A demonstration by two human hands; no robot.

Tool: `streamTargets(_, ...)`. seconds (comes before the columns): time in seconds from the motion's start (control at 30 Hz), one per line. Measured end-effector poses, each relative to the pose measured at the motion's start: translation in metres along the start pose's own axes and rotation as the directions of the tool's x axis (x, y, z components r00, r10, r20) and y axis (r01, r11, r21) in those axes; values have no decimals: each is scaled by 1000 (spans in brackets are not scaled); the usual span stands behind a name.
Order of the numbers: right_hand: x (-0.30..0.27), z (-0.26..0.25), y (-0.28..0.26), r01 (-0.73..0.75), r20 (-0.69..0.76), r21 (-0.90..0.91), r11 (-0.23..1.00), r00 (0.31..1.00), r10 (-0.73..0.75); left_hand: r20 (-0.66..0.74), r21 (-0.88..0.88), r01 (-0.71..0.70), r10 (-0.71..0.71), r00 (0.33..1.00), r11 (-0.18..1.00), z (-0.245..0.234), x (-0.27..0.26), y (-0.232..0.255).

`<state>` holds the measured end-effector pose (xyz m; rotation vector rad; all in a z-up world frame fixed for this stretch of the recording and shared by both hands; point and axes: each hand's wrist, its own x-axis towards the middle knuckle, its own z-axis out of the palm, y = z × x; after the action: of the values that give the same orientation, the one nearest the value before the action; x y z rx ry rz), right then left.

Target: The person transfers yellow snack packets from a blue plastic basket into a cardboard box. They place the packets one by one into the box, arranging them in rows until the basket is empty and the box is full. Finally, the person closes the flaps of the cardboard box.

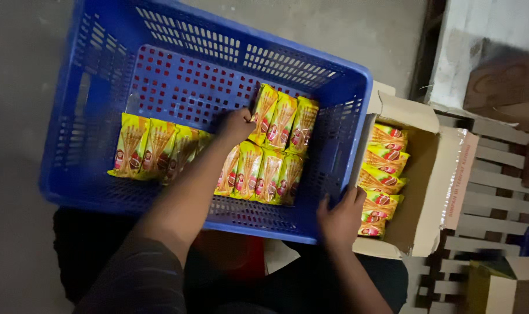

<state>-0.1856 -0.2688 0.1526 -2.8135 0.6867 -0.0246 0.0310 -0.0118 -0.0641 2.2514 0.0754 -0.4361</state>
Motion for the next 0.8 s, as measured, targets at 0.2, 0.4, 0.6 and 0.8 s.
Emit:
streamTargets(0.2,-2,-23,-21,-2,25,50,999,1000,1,359,-599,426,-248,900,678,-79,-61,103)
streamTargets(0.4,-5,-34,-26,-26,50,113,993,999,20,318,-850,314,-64,946,423,-108,-165,176)
streamTargets(0.6,-2,-13,-3,58,-75,203,978,996,-44,287,-875,230,72,955,426,-58,-228,151)
streamTargets(0.8,-26,-12,17,405,-478,374,834,855,-201,153,-865,31,203,967,501,-36,-283,150)
